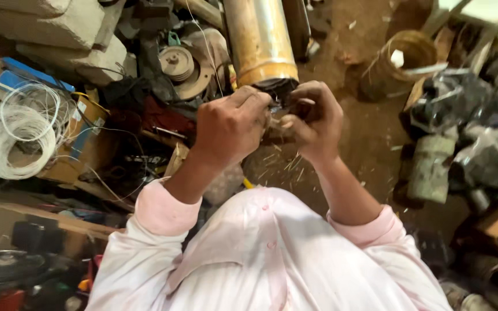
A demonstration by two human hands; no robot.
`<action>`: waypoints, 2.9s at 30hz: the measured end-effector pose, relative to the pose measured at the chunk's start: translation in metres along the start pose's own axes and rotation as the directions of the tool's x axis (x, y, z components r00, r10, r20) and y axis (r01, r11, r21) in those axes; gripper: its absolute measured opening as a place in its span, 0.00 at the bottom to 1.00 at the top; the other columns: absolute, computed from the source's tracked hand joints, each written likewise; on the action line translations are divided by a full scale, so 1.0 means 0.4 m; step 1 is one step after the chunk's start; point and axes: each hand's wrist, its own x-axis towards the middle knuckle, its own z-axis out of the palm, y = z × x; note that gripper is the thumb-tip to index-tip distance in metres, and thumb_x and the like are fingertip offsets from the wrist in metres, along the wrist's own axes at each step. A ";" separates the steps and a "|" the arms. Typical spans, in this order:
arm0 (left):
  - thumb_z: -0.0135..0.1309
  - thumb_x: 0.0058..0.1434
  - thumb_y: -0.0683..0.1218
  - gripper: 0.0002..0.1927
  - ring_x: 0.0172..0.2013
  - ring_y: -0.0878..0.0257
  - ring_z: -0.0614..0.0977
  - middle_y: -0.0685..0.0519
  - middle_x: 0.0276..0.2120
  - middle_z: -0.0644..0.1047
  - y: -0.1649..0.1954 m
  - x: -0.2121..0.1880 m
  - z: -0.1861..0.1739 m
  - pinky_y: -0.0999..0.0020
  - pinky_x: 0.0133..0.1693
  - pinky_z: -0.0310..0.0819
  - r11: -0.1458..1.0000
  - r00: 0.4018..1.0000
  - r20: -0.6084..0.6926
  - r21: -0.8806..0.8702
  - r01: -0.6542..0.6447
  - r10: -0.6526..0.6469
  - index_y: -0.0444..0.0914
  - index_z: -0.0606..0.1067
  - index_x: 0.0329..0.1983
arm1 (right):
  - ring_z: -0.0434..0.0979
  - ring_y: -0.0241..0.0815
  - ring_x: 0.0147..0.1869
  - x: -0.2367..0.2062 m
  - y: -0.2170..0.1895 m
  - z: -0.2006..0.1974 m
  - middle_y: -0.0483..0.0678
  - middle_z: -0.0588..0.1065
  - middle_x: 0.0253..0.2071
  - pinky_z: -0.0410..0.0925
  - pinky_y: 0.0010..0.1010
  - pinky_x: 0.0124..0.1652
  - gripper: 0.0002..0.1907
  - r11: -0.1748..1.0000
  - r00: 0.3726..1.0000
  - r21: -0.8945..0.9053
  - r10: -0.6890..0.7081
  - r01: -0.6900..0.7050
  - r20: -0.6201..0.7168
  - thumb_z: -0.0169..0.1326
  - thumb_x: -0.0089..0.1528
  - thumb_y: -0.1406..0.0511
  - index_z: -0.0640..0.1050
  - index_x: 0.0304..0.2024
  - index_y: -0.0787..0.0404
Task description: The person briefly holds an angle grinder and a white board, then winds insulated copper wire by hand around the slots of a motor armature seated in a metal cylinder, pressing each turn into place and tucking the wire ends as they go.
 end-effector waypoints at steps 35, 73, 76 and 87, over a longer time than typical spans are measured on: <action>0.54 0.67 0.41 0.08 0.31 0.45 0.83 0.43 0.37 0.79 -0.002 -0.041 0.026 0.52 0.30 0.75 0.983 0.983 0.081 0.095 0.155 -0.162 0.37 0.71 0.48 | 0.69 0.30 0.30 -0.022 0.035 0.026 0.50 0.75 0.35 0.61 0.20 0.29 0.06 0.951 0.978 -0.243 -0.208 0.194 -0.034 0.61 0.67 0.77 0.78 0.45 0.69; 0.62 0.61 0.41 0.12 0.31 0.56 0.83 0.53 0.36 0.77 -0.051 -0.018 0.022 0.60 0.31 0.77 0.988 0.987 -0.062 0.057 -0.146 0.150 0.43 0.73 0.45 | 0.69 0.33 0.22 -0.006 0.052 -0.008 0.45 0.73 0.24 0.60 0.23 0.23 0.08 0.819 0.898 0.386 0.435 -0.424 0.063 0.58 0.67 0.69 0.74 0.34 0.64; 0.61 0.61 0.40 0.11 0.29 0.56 0.82 0.54 0.36 0.78 -0.055 -0.015 0.033 0.60 0.30 0.76 0.988 0.986 -0.073 0.050 -0.144 0.147 0.42 0.74 0.45 | 0.70 0.30 0.26 -0.005 0.025 -0.025 0.44 0.73 0.26 0.62 0.22 0.27 0.10 0.982 0.983 0.056 0.181 -0.183 0.026 0.58 0.72 0.67 0.75 0.37 0.66; 0.60 0.64 0.41 0.09 0.30 0.52 0.82 0.50 0.34 0.78 -0.054 -0.010 0.028 0.58 0.32 0.75 0.984 0.983 -0.050 0.036 -0.172 0.174 0.39 0.72 0.45 | 0.80 0.49 0.36 0.090 -0.068 -0.028 0.55 0.79 0.40 0.69 0.38 0.32 0.13 0.469 0.743 -0.587 -0.524 0.659 0.416 0.63 0.56 0.75 0.79 0.43 0.63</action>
